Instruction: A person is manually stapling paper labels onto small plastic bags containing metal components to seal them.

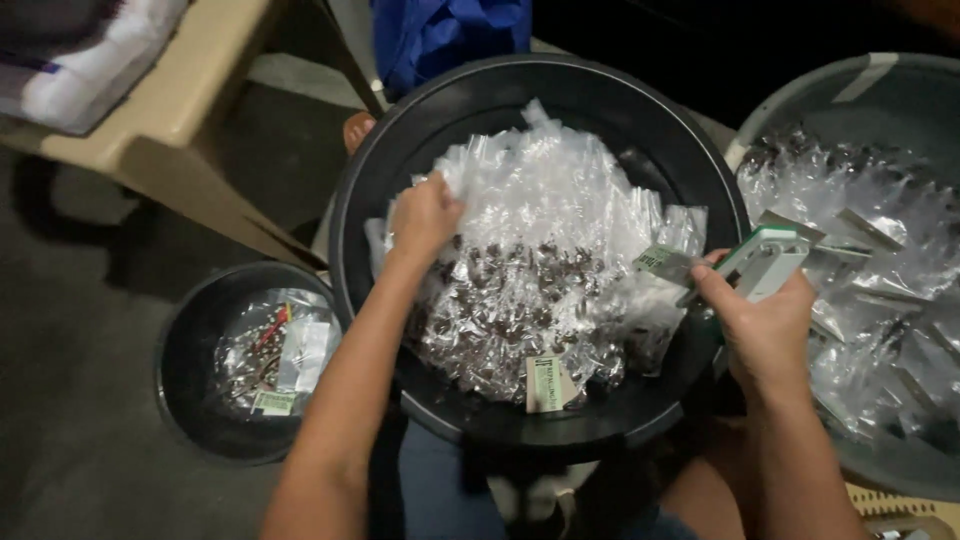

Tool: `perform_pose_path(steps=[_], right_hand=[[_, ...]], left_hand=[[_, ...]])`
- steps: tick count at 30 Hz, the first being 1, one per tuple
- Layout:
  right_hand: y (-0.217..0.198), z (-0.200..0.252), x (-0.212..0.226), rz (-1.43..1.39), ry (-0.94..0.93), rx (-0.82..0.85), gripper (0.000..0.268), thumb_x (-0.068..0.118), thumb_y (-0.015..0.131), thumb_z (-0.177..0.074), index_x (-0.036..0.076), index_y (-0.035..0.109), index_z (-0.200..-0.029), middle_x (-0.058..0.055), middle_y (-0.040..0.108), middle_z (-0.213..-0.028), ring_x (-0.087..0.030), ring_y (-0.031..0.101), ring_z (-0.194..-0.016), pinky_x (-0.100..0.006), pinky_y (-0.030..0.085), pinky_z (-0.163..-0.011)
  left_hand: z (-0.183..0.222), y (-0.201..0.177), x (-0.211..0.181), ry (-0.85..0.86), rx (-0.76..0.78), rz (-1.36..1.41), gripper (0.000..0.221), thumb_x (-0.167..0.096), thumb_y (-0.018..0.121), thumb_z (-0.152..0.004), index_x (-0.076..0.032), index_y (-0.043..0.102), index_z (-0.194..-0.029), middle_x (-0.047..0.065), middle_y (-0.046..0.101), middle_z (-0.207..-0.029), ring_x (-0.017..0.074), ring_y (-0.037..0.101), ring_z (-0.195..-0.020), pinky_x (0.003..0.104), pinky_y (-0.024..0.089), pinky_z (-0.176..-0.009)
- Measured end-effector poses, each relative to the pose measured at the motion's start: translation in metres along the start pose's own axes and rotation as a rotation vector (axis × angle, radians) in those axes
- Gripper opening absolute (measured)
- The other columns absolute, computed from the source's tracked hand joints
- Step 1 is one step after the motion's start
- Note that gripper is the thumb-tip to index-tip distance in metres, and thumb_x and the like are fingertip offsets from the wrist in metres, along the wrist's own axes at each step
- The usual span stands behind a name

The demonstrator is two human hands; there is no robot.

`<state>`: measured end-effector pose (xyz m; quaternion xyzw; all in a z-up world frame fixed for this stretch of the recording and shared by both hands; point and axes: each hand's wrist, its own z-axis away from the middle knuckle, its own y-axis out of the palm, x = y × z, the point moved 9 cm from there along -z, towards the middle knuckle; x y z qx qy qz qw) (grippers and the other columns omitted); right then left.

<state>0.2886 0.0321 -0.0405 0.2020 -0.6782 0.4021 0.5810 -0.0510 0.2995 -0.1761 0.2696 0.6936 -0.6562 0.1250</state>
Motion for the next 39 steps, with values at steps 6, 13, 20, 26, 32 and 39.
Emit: perform_pose_path(steps=[6, 13, 20, 26, 32, 39], right_hand=[[0.028, 0.026, 0.026, 0.084, -0.18, 0.037, 0.036, 0.006, 0.085, -0.085, 0.005, 0.062, -0.113, -0.012, 0.071, -0.1, -0.02, 0.068, -0.088, -0.035, 0.056, -0.08], [0.06, 0.06, 0.101, 0.154, -0.543, -0.056, 0.034, -0.001, 0.088, -0.076, 0.006, 0.066, -0.101, -0.01, 0.069, -0.078, -0.018, 0.067, -0.07, -0.031, 0.052, -0.066], [0.049, 0.056, 0.131, 0.216, -0.679, -0.1, 0.036, -0.005, 0.086, -0.076, -0.001, 0.061, -0.103, -0.023, 0.063, -0.082, -0.034, 0.064, -0.073, -0.042, 0.051, -0.07], [0.029, 0.057, 0.154, 0.085, -0.635, 0.044, 0.033, -0.013, 0.083, -0.085, -0.004, 0.059, -0.105, -0.02, 0.071, -0.091, -0.028, 0.072, -0.084, -0.04, 0.057, -0.08], [0.035, 0.075, 0.169, 0.201, -0.489, 0.182, 0.025, 0.007, 0.08, -0.089, 0.004, 0.062, -0.106, -0.009, 0.071, -0.099, -0.021, 0.07, -0.09, -0.032, 0.058, -0.085], [0.029, 0.063, 0.141, -0.016, -0.256, 0.243, 0.018, 0.015, 0.08, -0.087, 0.009, 0.066, -0.097, -0.003, 0.069, -0.091, -0.016, 0.067, -0.081, -0.027, 0.056, -0.074]], left_hand=[[0.035, -0.076, -0.101, 0.108, 0.174, 0.259, 0.038, -0.027, 0.087, -0.078, -0.014, 0.052, -0.079, 0.009, 0.066, -0.077, 0.0304, 0.069, -0.082, 0.044, 0.05, -0.065], [0.107, -0.18, -0.191, 0.504, -0.278, 0.49, 0.027, -0.012, 0.081, -0.081, -0.005, 0.056, -0.089, 0.018, 0.059, -0.075, 0.0422, 0.065, -0.072, 0.048, 0.052, -0.062], [0.183, -0.181, -0.229, 0.6, -0.111, 0.455, 0.022, -0.025, 0.076, -0.089, -0.006, 0.065, -0.093, 0.01, 0.064, -0.076, 0.0232, 0.066, -0.067, 0.032, 0.055, -0.062], [0.171, -0.192, -0.226, 0.535, -0.121, 0.621, 0.058, -0.042, 0.088, -0.073, -0.003, 0.063, -0.108, 0.015, 0.059, -0.1, 0.0352, 0.059, -0.097, 0.048, 0.044, -0.086], [0.155, -0.203, -0.238, 0.488, 0.028, 0.875, 0.05, -0.018, 0.079, -0.085, -0.007, 0.057, -0.129, 0.013, 0.068, -0.122, 0.025, 0.065, -0.115, 0.037, 0.053, -0.107], [0.181, -0.197, -0.251, 0.907, -0.029, 0.918, 0.025, -0.004, 0.076, -0.09, -0.004, 0.067, -0.114, 0.014, 0.064, -0.117, 0.025, 0.067, -0.103, 0.028, 0.064, -0.091]])
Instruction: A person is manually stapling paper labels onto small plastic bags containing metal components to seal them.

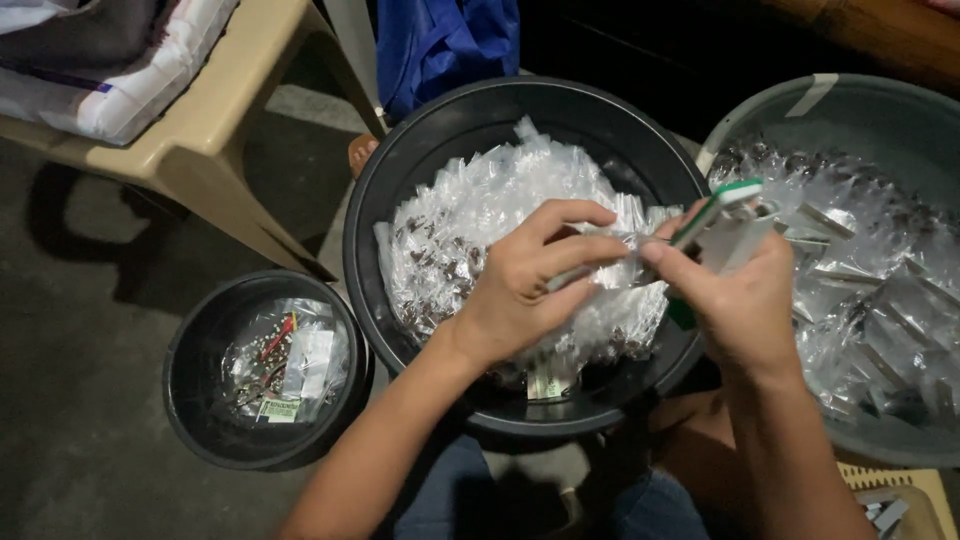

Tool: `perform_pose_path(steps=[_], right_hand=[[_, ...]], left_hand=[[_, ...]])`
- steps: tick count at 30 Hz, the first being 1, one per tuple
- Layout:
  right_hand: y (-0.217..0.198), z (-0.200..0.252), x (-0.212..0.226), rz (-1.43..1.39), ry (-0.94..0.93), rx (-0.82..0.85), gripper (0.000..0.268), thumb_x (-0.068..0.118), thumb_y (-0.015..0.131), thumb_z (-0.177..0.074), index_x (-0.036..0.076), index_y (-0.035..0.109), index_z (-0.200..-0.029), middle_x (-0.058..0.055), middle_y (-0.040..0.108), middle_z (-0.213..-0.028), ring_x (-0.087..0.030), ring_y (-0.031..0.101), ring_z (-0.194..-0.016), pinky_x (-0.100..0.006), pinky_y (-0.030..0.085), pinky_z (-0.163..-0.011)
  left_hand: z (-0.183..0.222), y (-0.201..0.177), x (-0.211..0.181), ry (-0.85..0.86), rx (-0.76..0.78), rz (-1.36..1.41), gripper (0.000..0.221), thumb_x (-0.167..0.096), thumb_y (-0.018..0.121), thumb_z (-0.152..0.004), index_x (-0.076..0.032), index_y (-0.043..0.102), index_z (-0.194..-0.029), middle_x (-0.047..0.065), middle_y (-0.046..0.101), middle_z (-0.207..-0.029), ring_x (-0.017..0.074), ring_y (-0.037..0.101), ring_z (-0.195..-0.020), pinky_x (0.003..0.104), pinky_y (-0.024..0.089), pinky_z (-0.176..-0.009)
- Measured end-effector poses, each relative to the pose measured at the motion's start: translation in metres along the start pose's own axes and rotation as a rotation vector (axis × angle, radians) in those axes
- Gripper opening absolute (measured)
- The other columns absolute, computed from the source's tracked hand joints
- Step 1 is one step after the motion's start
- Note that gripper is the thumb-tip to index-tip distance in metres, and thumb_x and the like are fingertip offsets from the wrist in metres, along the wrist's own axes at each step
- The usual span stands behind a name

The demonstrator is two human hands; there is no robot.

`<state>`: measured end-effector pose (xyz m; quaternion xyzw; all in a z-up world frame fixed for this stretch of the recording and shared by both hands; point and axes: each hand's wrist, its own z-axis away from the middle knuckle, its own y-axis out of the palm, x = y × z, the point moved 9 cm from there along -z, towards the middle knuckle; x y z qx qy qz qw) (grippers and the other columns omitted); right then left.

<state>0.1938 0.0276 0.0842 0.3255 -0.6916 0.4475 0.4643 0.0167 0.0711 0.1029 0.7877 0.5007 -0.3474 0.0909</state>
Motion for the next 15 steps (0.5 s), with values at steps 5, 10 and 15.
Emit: perform_pose_path(steps=[5, 10, 15], right_hand=[[0.004, 0.001, -0.012, -0.057, 0.02, 0.037, 0.018, 0.019, 0.077, -0.088, 0.012, 0.063, -0.098, -0.002, 0.067, -0.093, -0.016, 0.066, -0.086, -0.029, 0.058, -0.081], [-0.011, 0.005, 0.013, -0.132, -0.45, -0.282, 0.016, 0.014, 0.064, -0.107, 0.016, 0.051, -0.116, -0.004, 0.057, -0.126, -0.022, 0.056, -0.125, -0.042, 0.05, -0.12], [0.01, -0.015, -0.026, -0.178, -0.218, -0.273, 0.014, 0.03, 0.061, -0.109, 0.019, 0.055, -0.102, 0.003, 0.055, -0.096, -0.013, 0.055, -0.086, -0.031, 0.049, -0.08]], left_hand=[[0.015, 0.003, 0.023, -0.286, -0.005, 0.052, 0.027, -0.008, 0.07, -0.096, -0.011, 0.068, -0.123, 0.005, 0.061, -0.101, 0.0156, 0.057, -0.092, 0.02, 0.053, -0.076], [0.026, 0.006, 0.05, -0.438, -0.068, -0.068, 0.026, 0.001, 0.069, -0.093, -0.004, 0.05, -0.11, 0.011, 0.061, -0.095, 0.0211, 0.065, -0.084, 0.026, 0.062, -0.076], [0.025, 0.025, 0.044, -0.386, -0.057, -0.119, 0.012, 0.002, 0.071, -0.092, -0.003, 0.061, -0.097, 0.009, 0.063, -0.093, 0.018, 0.063, -0.08, 0.022, 0.058, -0.07]])
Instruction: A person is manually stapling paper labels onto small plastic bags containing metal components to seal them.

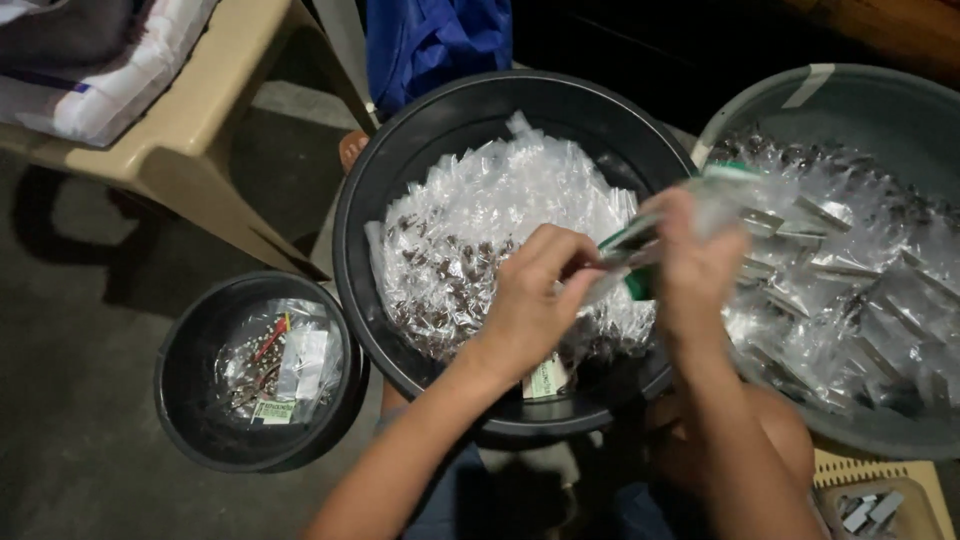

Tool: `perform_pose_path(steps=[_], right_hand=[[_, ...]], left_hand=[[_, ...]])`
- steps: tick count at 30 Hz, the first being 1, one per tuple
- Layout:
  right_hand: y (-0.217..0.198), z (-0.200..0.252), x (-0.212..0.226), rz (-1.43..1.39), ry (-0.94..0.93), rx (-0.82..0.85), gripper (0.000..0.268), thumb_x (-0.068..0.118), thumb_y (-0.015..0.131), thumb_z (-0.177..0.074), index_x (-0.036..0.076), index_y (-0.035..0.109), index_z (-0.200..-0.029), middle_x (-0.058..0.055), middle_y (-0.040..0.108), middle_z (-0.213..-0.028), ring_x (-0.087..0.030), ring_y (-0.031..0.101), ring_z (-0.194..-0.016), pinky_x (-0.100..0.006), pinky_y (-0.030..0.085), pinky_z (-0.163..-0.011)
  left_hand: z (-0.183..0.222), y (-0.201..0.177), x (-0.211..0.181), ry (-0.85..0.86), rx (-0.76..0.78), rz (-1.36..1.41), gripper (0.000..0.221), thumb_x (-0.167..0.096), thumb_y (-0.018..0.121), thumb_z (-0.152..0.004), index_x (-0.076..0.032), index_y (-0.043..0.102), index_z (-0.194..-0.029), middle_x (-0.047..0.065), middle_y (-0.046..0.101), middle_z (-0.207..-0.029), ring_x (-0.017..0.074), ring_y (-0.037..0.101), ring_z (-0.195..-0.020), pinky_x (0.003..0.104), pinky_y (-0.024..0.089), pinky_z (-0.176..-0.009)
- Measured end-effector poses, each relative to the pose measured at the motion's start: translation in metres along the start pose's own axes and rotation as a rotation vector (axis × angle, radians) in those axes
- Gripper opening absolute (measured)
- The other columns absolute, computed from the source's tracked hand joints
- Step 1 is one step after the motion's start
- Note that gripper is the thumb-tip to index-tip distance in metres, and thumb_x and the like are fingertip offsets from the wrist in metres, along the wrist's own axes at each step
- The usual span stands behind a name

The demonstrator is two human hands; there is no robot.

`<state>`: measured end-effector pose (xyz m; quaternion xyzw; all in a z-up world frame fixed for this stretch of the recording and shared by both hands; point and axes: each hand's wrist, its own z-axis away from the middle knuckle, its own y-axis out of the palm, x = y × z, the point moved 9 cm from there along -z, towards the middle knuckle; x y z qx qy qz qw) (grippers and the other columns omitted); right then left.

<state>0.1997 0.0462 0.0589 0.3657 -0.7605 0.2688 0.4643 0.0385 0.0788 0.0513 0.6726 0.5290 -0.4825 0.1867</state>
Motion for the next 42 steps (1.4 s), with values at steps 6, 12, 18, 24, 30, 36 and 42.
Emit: perform_pose_path(steps=[6, 12, 18, 24, 30, 36, 42], right_hand=[[0.01, -0.006, -0.055, 0.112, 0.059, -0.04, 0.04, 0.033, 0.07, -0.105, 0.014, 0.051, -0.075, 0.004, 0.05, -0.07, -0.008, 0.043, -0.067, -0.027, 0.038, -0.065], [-0.024, 0.004, -0.094, 0.231, 0.195, 0.077, 0.03, 0.032, 0.085, -0.098, 0.008, 0.068, -0.093, -0.009, 0.067, -0.084, -0.015, 0.058, -0.077, -0.033, 0.048, -0.075], [-0.046, 0.01, -0.113, 0.438, 0.61, 0.281, 0.024, 0.02, 0.078, -0.088, 0.008, 0.067, -0.106, -0.007, 0.069, -0.097, -0.02, 0.063, -0.084, -0.034, 0.052, -0.075], [-0.074, 0.004, -0.097, 0.465, 0.719, 0.068, 0.044, 0.016, 0.081, -0.083, 0.004, 0.056, -0.117, -0.011, 0.064, -0.103, -0.026, 0.061, -0.091, -0.037, 0.051, -0.079], [-0.097, 0.007, -0.114, 0.244, 0.617, -0.061, 0.034, 0.007, 0.084, -0.083, 0.011, 0.054, -0.1, -0.003, 0.06, -0.091, -0.017, 0.062, -0.084, -0.027, 0.053, -0.076], [-0.099, 0.006, -0.125, 0.236, 0.559, -0.061, 0.032, 0.01, 0.087, -0.079, 0.013, 0.061, -0.097, -0.001, 0.066, -0.088, -0.013, 0.064, -0.08, -0.025, 0.054, -0.072], [-0.083, 0.008, -0.112, 0.399, 0.552, -0.021, 0.027, 0.017, 0.086, -0.083, 0.012, 0.065, -0.099, -0.003, 0.069, -0.091, -0.015, 0.066, -0.081, -0.028, 0.052, -0.073]], left_hand=[[0.016, 0.014, 0.022, 0.014, -0.088, -0.044, 0.016, -0.002, 0.076, -0.086, -0.004, 0.068, -0.099, 0.008, 0.064, -0.087, 0.0226, 0.067, -0.079, 0.03, 0.058, -0.07], [0.029, 0.018, 0.07, -0.082, -0.118, -0.03, 0.015, -0.003, 0.076, -0.085, -0.005, 0.071, -0.099, 0.011, 0.064, -0.078, 0.0293, 0.07, -0.072, 0.034, 0.059, -0.06], [-0.005, 0.025, 0.097, -0.521, 0.194, 0.05, 0.028, -0.012, 0.064, -0.093, -0.007, 0.069, -0.12, 0.007, 0.069, -0.104, 0.0175, 0.066, -0.09, 0.023, 0.06, -0.078], [-0.075, -0.009, 0.202, -0.61, 0.047, 0.089, 0.023, -0.009, 0.059, -0.098, -0.013, 0.071, -0.117, 0.01, 0.071, -0.111, 0.0177, 0.068, -0.097, 0.023, 0.063, -0.083], [-0.065, -0.066, 0.378, -0.58, -0.027, -0.803, 0.039, -0.047, 0.063, -0.091, -0.013, 0.074, -0.107, 0.017, 0.062, -0.115, 0.037, 0.059, -0.109, 0.05, 0.044, -0.09], [-0.023, -0.072, 0.404, -0.645, -0.043, -0.942, 0.021, -0.021, 0.06, -0.086, -0.014, 0.078, -0.094, 0.014, 0.069, -0.097, 0.0379, 0.065, -0.088, 0.054, 0.044, -0.078], [-0.048, -0.096, 0.312, -0.52, -0.089, -0.647, 0.016, -0.023, 0.061, -0.091, -0.013, 0.05, -0.085, 0.014, 0.066, -0.08, 0.0435, 0.062, -0.078, 0.055, 0.041, -0.066]])
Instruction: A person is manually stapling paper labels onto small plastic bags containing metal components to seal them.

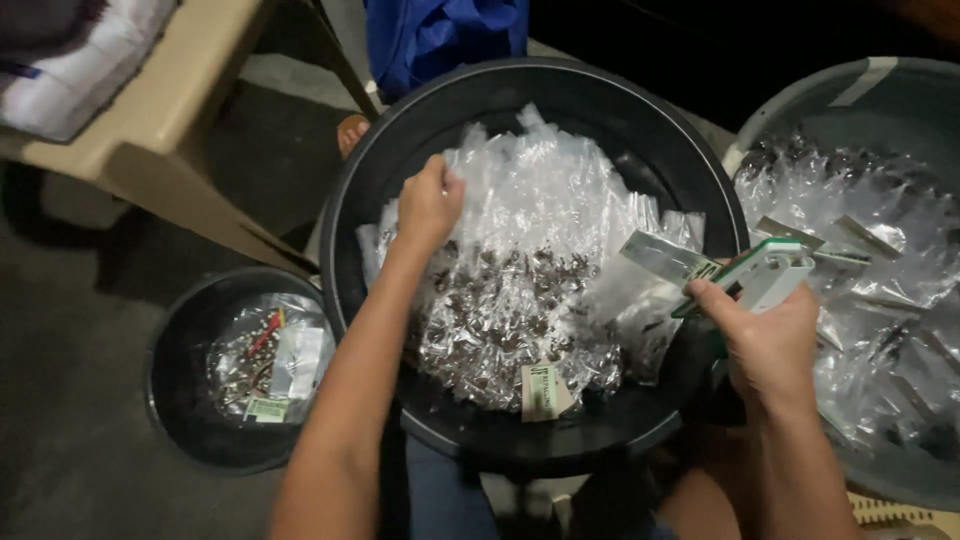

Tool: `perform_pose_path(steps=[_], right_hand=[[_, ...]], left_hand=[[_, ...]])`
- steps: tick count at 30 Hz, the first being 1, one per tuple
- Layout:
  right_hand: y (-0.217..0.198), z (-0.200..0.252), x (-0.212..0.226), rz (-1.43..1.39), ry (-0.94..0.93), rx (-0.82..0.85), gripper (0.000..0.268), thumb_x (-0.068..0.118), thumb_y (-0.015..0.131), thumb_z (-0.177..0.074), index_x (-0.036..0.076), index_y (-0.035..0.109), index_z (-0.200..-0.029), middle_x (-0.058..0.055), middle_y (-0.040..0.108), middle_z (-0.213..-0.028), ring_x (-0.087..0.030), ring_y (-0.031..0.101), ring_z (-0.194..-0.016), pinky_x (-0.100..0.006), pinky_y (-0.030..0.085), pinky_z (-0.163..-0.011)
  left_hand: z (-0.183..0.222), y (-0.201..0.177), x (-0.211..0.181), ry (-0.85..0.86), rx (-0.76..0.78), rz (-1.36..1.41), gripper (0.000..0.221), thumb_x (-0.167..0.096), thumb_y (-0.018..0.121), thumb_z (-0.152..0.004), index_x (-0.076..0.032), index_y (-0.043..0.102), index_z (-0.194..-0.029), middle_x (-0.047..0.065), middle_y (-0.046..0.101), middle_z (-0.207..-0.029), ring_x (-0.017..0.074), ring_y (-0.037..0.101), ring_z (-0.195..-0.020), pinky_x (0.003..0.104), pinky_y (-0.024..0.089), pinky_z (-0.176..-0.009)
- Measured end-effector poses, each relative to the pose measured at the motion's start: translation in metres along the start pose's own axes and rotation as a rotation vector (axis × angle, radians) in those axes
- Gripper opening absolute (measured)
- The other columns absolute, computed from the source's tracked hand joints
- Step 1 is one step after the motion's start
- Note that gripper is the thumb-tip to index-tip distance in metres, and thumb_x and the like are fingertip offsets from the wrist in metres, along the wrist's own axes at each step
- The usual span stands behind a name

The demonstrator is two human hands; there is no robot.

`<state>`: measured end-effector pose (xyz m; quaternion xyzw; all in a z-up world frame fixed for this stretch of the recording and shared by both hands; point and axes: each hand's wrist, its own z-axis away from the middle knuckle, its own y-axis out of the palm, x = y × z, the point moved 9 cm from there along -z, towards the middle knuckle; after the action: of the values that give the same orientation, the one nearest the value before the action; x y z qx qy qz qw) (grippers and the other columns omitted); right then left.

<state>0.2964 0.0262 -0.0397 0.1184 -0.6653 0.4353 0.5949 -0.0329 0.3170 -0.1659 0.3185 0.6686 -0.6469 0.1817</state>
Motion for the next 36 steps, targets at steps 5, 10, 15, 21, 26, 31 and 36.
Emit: perform_pose_path(steps=[5, 10, 15, 21, 26, 31, 36], right_hand=[[0.03, 0.03, 0.025, -0.003, 0.002, 0.059, 0.038, 0.016, 0.083, -0.084, 0.01, 0.06, -0.113, -0.01, 0.069, -0.101, -0.023, 0.067, -0.084, -0.033, 0.054, -0.073], [0.061, 0.059, 0.086, -0.066, -0.619, 0.059, 0.033, -0.002, 0.09, -0.077, 0.006, 0.067, -0.099, -0.009, 0.071, -0.083, -0.016, 0.068, -0.074, -0.029, 0.052, -0.069], [0.058, 0.064, 0.114, -0.109, -0.648, -0.03, 0.029, -0.005, 0.086, -0.079, 0.005, 0.066, -0.098, -0.011, 0.069, -0.082, -0.019, 0.065, -0.073, -0.034, 0.051, -0.069], [0.036, 0.067, 0.125, -0.168, -0.486, 0.17, 0.026, 0.009, 0.078, -0.087, 0.011, 0.061, -0.107, -0.004, 0.069, -0.101, -0.017, 0.068, -0.094, -0.031, 0.056, -0.089], [0.021, 0.097, 0.152, -0.132, -0.663, 0.263, 0.021, 0.013, 0.077, -0.092, 0.01, 0.059, -0.102, -0.006, 0.068, -0.1, -0.02, 0.067, -0.098, -0.034, 0.055, -0.095], [0.014, 0.108, 0.162, -0.361, -0.622, 0.269, 0.025, 0.0, 0.073, -0.091, 0.011, 0.053, -0.102, -0.011, 0.066, -0.106, -0.02, 0.065, -0.102, -0.034, 0.056, -0.098], [0.016, 0.099, 0.145, -0.458, -0.571, 0.331, 0.027, 0.001, 0.076, -0.087, 0.01, 0.057, -0.104, -0.008, 0.067, -0.1, -0.018, 0.067, -0.095, -0.032, 0.058, -0.091]], left_hand=[[0.037, -0.062, -0.098, 0.127, 0.105, 0.001, 0.024, -0.018, 0.069, -0.092, -0.01, 0.048, -0.085, 0.019, 0.066, -0.079, 0.0447, 0.063, -0.077, 0.052, 0.042, -0.064], [0.099, -0.122, -0.192, 0.392, -0.046, 0.028, 0.018, -0.014, 0.072, -0.086, -0.003, 0.061, -0.094, 0.023, 0.07, -0.08, 0.048, 0.072, -0.078, 0.055, 0.057, -0.066], [0.17, -0.156, -0.246, 0.473, 0.137, 0.113, 0.018, -0.02, 0.068, -0.089, -0.003, 0.064, -0.094, 0.021, 0.069, -0.075, 0.0416, 0.072, -0.071, 0.049, 0.056, -0.056], [0.197, -0.186, -0.271, 0.611, 0.075, 0.067, 0.046, -0.046, 0.075, -0.086, -0.011, 0.064, -0.113, 0.008, 0.061, -0.106, 0.0219, 0.056, -0.095, 0.036, 0.049, -0.082], [0.193, -0.197, -0.288, 0.811, 0.053, 0.379, 0.06, -0.034, 0.083, -0.085, -0.009, 0.058, -0.134, 0.01, 0.068, -0.131, 0.0261, 0.064, -0.123, 0.045, 0.044, -0.111], [0.215, -0.196, -0.299, 1.079, 0.181, 0.662, 0.025, 0.013, 0.066, -0.094, -0.002, 0.063, -0.115, 0.011, 0.066, -0.104, 0.0242, 0.067, -0.093, 0.031, 0.056, -0.077], [0.216, -0.187, -0.286, 1.092, 0.24, 0.654, 0.028, 0.002, 0.069, -0.093, -0.009, 0.067, -0.118, 0.012, 0.065, -0.116, 0.0247, 0.068, -0.104, 0.032, 0.062, -0.09]])
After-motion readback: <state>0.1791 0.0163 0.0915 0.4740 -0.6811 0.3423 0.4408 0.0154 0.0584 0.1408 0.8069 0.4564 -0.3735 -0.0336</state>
